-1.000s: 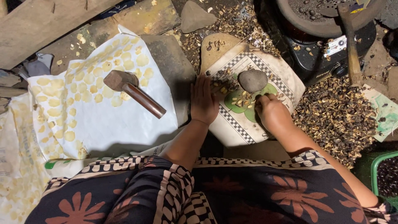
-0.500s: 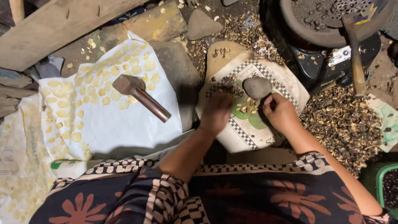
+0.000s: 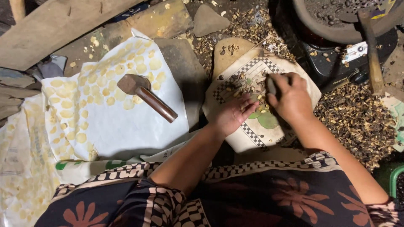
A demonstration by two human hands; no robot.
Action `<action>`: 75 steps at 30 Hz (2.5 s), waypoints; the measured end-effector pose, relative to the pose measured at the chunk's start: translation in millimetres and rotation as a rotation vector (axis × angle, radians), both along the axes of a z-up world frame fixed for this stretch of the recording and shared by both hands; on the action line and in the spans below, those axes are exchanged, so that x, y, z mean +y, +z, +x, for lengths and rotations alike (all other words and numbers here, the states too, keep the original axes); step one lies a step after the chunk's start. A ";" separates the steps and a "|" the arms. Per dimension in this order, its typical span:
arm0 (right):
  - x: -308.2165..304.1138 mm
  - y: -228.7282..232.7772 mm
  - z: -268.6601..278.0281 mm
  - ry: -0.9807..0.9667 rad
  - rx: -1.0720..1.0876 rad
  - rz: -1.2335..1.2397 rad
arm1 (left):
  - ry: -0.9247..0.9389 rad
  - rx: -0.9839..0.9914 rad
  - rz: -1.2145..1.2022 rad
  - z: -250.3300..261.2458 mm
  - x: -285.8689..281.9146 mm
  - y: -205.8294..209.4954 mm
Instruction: Crack nut shells using a hammer and stone, and sort the processed nuts.
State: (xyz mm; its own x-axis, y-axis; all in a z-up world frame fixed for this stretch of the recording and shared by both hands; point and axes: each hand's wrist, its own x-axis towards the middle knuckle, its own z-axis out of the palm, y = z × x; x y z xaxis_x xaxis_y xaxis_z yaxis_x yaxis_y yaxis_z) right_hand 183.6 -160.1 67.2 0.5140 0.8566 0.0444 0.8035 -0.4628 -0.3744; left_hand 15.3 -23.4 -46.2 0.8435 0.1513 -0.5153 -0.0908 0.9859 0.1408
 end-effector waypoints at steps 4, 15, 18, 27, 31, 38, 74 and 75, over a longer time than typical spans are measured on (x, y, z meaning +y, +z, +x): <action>-24.7 -1.6 -6.8 -0.025 -0.110 0.059 | -0.288 0.131 0.388 0.9 5.5 -19.3; -3.0 -7.1 -24.9 0.094 0.176 -0.048 | -0.513 0.474 2.358 4.7 -20.4 43.3; 9.5 -13.9 -22.6 0.123 0.185 -0.018 | -0.563 0.521 2.304 -2.7 -17.1 50.1; 25.1 -3.1 -12.1 0.113 0.197 -0.254 | -0.444 0.340 0.729 -7.8 48.9 -12.2; 22.8 -1.6 -11.8 -0.019 0.429 -0.267 | -0.345 0.215 0.424 -13.5 65.0 20.3; 30.3 19.6 -22.1 -0.167 0.455 -0.439 | -0.480 0.273 0.992 -14.6 67.6 -18.4; 73.4 -12.3 -42.7 0.220 0.275 -0.003 | -0.186 -0.096 0.271 -18.1 68.0 -46.6; 73.4 -7.3 -48.0 0.271 0.166 -0.102 | -0.109 -0.182 0.144 -22.6 67.9 -46.3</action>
